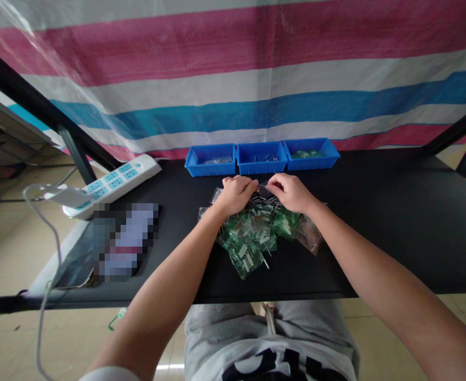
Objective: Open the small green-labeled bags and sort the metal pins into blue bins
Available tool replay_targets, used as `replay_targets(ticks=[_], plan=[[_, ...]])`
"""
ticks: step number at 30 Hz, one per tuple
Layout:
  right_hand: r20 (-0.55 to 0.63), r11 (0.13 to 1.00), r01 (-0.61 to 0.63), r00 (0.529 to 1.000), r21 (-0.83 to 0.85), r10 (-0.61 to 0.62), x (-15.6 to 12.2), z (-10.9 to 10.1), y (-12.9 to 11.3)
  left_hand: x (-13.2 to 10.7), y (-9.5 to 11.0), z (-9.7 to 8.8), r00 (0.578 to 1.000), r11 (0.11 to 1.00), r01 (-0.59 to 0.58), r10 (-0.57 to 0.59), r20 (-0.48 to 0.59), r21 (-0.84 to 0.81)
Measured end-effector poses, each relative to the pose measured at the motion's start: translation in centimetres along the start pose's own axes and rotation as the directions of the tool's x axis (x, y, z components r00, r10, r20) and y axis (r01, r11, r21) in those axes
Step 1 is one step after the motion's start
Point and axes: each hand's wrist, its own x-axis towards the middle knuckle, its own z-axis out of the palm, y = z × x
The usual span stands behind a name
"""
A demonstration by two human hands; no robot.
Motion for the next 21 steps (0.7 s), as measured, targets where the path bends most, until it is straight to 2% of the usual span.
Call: replay_targets(ticks=[7, 12, 15, 21], plan=[[-0.045, 0.998, 0.048, 0.998, -0.03, -0.049, -0.18, -0.05, -0.38, -0.02, -0.58, 0.06, 1.0, 0.977, -0.005, 0.0, -0.024, -0.211], [-0.099, 0.998, -0.032, 0.994, 0.061, 0.038, -0.11, -0.24, -0.53, -0.06, -0.54, 0.01, 0.994, 0.956, -0.014, -0.018, -0.106, -0.291], [-0.057, 0.989, -0.079, 0.995, 0.123, 0.086, -0.12, -0.37, -0.58, -0.08, -0.33, -0.05, 0.989, 0.95, -0.001, -0.045, -0.14, -0.312], [-0.016, 0.972, -0.125, 0.991, 0.199, 0.131, -0.26, -0.37, -0.51, -0.1, -0.27, 0.07, 0.991, 0.941, -0.021, -0.026, -0.133, -0.337]])
